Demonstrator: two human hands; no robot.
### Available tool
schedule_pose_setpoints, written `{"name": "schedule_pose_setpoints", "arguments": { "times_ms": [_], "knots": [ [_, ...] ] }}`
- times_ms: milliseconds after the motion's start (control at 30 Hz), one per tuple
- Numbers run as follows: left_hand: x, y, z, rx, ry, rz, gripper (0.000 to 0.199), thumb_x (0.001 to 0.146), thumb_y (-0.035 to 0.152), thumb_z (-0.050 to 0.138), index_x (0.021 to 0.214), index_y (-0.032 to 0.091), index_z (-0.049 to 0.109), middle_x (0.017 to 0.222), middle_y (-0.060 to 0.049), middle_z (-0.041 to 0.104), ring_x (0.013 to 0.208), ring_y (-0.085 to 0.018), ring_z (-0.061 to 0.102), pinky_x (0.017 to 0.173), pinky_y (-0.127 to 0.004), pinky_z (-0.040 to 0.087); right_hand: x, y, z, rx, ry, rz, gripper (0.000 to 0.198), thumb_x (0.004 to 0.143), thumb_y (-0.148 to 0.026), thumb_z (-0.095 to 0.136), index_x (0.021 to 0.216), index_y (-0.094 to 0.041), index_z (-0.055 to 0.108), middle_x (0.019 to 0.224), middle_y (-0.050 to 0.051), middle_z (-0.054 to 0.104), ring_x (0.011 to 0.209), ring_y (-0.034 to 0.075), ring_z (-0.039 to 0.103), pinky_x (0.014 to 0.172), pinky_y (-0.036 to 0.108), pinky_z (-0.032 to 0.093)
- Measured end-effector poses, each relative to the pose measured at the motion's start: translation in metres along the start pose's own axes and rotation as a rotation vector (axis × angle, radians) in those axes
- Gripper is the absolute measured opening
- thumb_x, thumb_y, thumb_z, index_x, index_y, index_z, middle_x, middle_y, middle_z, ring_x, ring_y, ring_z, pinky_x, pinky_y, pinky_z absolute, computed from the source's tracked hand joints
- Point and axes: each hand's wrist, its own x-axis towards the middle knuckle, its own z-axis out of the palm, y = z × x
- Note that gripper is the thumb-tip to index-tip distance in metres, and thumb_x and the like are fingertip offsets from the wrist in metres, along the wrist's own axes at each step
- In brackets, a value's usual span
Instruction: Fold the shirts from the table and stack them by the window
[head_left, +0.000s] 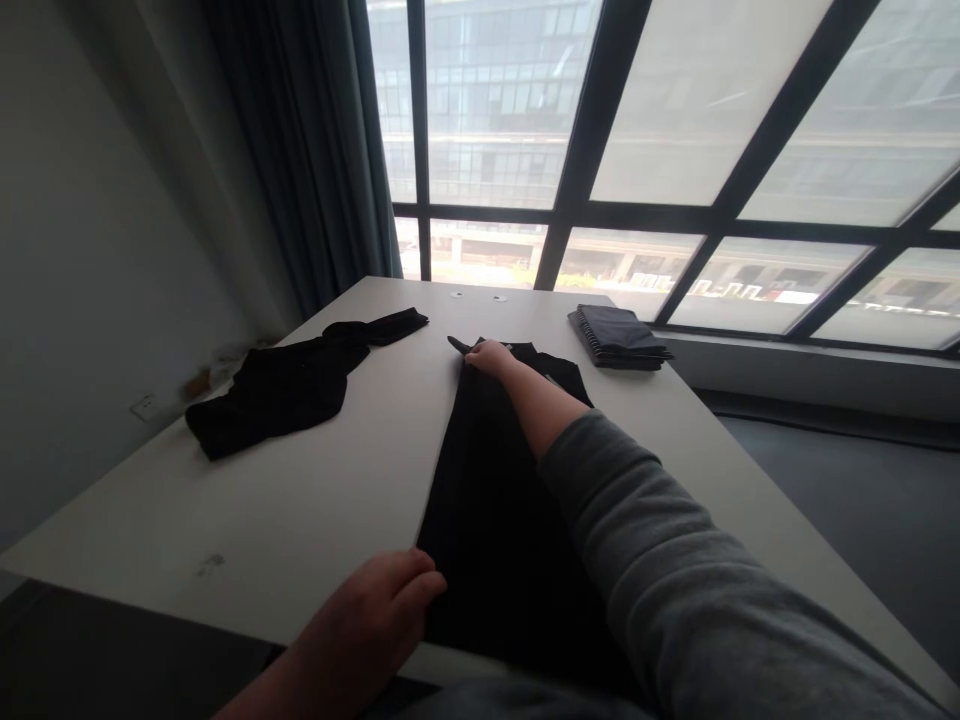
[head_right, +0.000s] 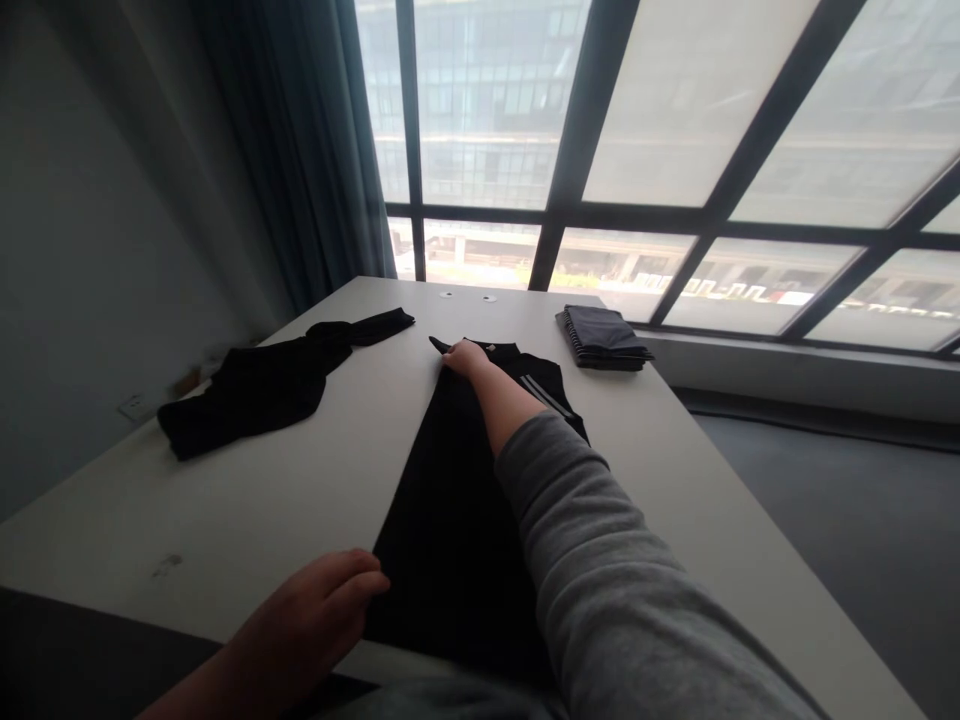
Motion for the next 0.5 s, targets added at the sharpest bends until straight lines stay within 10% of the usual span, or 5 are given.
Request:
{"name": "schedule_pose_setpoints", "arguments": {
  "times_ms": [167, 500],
  "knots": [
    [0.01, -0.003, 0.021, -0.044, -0.287, 0.054, 0.036, 0.084, 0.01, 0.067, 0.117, 0.026, 0.067, 0.101, -0.001, 0.073, 0.083, -0.02, 0.068, 0.076, -0.033, 0.058, -0.032, 0.046, 0.012, -0.028, -0.035, 0.025, 0.033, 0.101, -0.028, 0.058, 0.125, -0.015, 0.077, 0.111, 0.008, 0.074, 0.089, 0.014, 0.069, 0.086, 0.019, 0.05],
    [0.003, -0.035, 0.04, -0.118, -0.195, -0.096, 0.042, 0.087, 0.016, 0.066, 0.127, 0.03, 0.07, 0.135, -0.004, 0.07, 0.125, -0.026, 0.064, 0.107, -0.04, 0.054, 0.002, 0.029, 0.044, -0.13, 0.012, -0.036, 0.05, 0.103, -0.049, 0.056, 0.147, -0.027, 0.064, 0.147, 0.009, 0.058, 0.137, 0.027, 0.054, 0.12, 0.034, 0.04]
  ]
}}
